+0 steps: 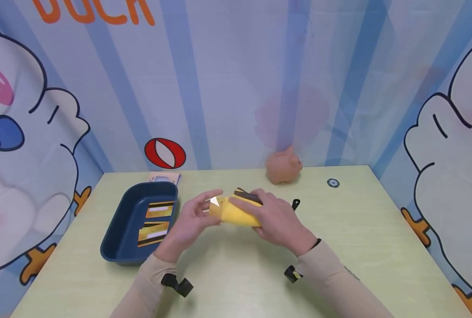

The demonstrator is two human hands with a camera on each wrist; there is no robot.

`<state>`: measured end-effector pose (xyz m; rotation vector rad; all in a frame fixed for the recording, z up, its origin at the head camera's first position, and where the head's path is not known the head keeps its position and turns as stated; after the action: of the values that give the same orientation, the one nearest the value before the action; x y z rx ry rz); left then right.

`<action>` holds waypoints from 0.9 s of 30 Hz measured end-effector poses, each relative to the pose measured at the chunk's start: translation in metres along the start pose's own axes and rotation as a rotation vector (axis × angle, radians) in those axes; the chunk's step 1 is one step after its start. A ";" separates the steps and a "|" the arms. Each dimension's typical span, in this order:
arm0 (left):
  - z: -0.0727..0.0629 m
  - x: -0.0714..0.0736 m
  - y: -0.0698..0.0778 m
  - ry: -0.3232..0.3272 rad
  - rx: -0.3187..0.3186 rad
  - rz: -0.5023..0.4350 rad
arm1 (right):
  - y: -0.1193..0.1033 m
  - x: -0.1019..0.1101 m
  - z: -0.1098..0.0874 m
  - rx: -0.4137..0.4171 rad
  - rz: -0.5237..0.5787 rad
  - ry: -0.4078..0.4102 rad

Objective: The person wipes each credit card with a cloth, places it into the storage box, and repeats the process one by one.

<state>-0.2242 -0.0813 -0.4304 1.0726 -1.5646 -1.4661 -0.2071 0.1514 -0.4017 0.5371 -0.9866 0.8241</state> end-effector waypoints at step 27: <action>-0.005 0.005 0.001 0.024 0.006 -0.052 | 0.019 0.003 -0.024 -0.046 -0.021 0.027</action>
<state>-0.2213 -0.0876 -0.4290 1.1387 -1.5358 -1.4784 -0.2095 0.1808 -0.4098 0.4954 -0.9713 0.7865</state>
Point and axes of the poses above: each hand's wrist, its own z-axis towards the middle knuckle, its own x-axis out of the back of the hand, y = z × x, the point moved 3 cm from there along z, towards the middle knuckle, and after that the axes turned 9 degrees about x, right-handed, at the moved point
